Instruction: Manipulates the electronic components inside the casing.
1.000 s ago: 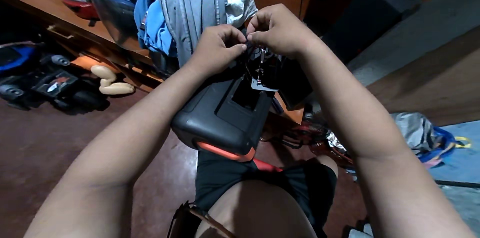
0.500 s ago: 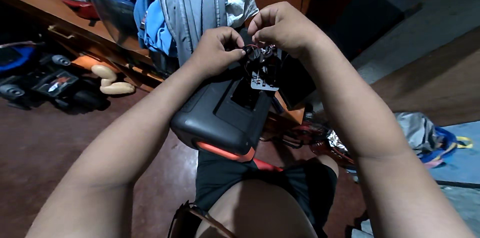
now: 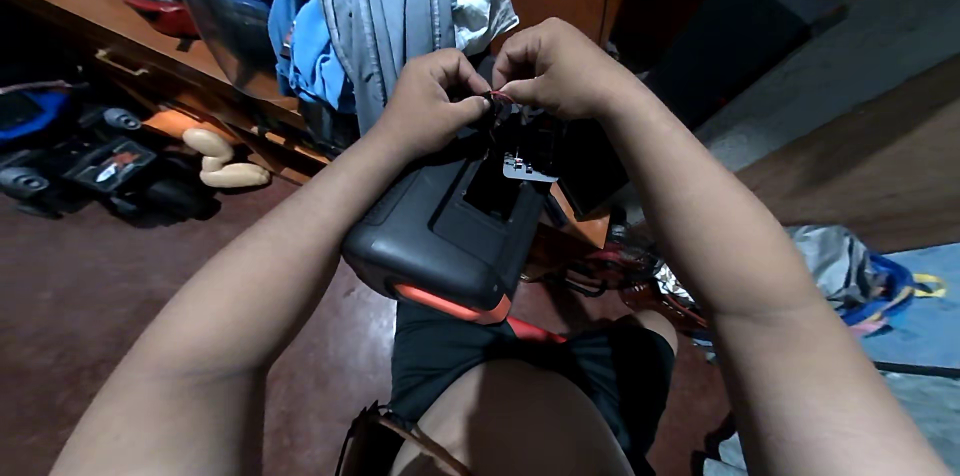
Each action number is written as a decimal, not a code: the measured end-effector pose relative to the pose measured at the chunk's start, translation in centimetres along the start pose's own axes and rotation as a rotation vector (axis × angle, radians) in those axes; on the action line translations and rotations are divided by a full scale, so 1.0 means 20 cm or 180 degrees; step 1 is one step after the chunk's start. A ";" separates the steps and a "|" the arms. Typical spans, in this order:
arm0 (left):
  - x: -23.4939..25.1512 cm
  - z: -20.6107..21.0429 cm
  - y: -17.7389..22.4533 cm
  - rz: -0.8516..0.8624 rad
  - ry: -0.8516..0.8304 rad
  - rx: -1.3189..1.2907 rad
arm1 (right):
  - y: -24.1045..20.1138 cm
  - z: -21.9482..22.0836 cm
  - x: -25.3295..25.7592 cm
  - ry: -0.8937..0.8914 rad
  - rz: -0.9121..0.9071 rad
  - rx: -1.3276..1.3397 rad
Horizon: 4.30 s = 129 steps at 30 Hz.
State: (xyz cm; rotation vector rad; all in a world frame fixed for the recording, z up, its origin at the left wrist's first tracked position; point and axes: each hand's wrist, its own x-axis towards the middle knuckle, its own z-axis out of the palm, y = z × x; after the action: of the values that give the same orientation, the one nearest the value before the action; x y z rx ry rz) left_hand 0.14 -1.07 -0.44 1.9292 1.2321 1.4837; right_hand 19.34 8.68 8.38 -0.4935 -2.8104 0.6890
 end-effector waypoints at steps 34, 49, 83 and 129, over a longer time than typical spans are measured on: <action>0.03 0.01 0.04 0.0012 -0.0253 0.1314 | -0.04 0.04 0.03 -0.0115 0.0329 -0.0911; 0.01 0.00 0.06 -0.0520 0.0001 -0.0055 | -0.04 0.08 0.02 0.0104 0.0254 -0.1344; 0.04 -0.03 0.00 0.0474 -0.0463 0.1512 | -0.01 0.08 -0.05 0.0530 -0.0248 -0.1071; 0.00 -0.01 0.06 -0.0213 -0.0054 0.0062 | 0.04 0.08 -0.05 0.0629 -0.0187 0.0005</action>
State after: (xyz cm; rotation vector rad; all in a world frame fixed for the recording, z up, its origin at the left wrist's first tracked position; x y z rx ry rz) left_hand 0.39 -1.78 0.50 1.8902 1.2953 1.4240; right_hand 20.15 8.37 6.47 -0.4503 -2.6282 0.5956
